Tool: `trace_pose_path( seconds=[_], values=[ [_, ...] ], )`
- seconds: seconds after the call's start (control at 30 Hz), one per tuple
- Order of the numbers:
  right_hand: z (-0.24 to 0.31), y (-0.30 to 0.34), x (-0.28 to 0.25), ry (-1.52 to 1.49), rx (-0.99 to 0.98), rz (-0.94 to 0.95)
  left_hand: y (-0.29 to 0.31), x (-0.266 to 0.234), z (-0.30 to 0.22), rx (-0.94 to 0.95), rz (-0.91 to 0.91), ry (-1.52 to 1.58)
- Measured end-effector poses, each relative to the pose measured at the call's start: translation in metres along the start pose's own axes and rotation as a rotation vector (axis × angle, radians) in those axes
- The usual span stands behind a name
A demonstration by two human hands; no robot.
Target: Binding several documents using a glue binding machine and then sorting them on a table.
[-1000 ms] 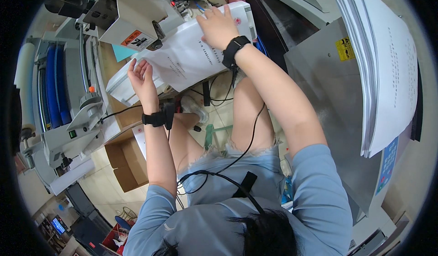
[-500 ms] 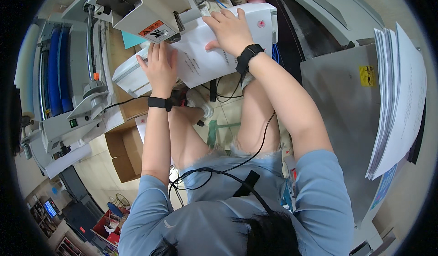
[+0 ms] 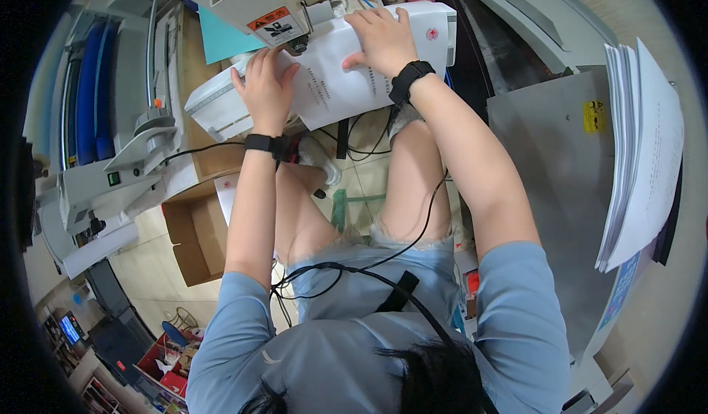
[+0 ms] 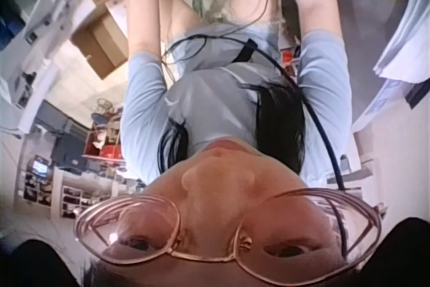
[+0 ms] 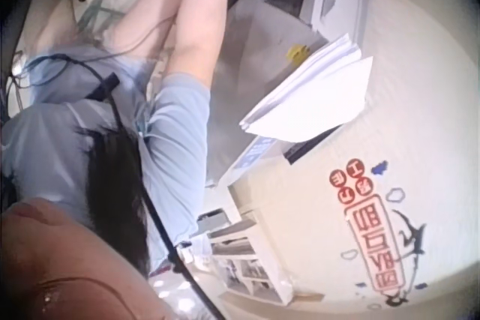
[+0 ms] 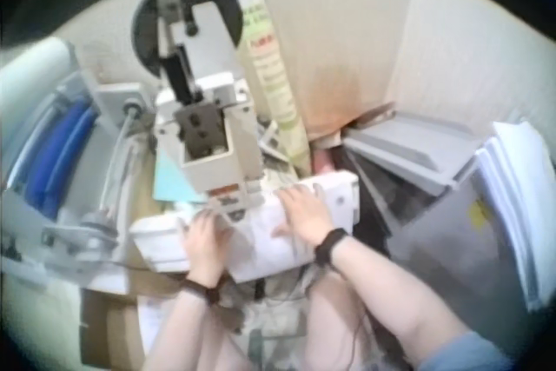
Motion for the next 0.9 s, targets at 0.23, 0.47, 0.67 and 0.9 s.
trace_pose_path(
  seconds=[0.23, 0.47, 0.67, 0.9],
  values=[
    [0.005, 0.001, -0.008, -0.05, 0.017, -0.099, 0.006, -0.011, 0.0, -0.052, -0.004, 0.195],
    [0.021, 0.012, -0.035, 0.069, -0.062, -0.291, 0.027, -0.046, -0.017, -0.083, -0.07, 0.319],
    [0.115, 0.104, -0.14, -0.026, -0.275, -0.414, 0.08, -0.136, -0.09, 0.249, 0.159, 0.085],
    [0.039, 0.186, -0.343, 0.142, 0.412, -0.69, 0.222, -0.283, 0.095, -0.783, 0.125, 0.35]
  ],
)
Point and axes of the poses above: each hand's wrist, its own y-axis away from the middle knuckle, its own x-axis out of the palm, z = x × y, the point moved 7 cm from there along -y, towards the middle knuckle, and after that the axes turned 10 degrees about y, right-handed, at the moved point
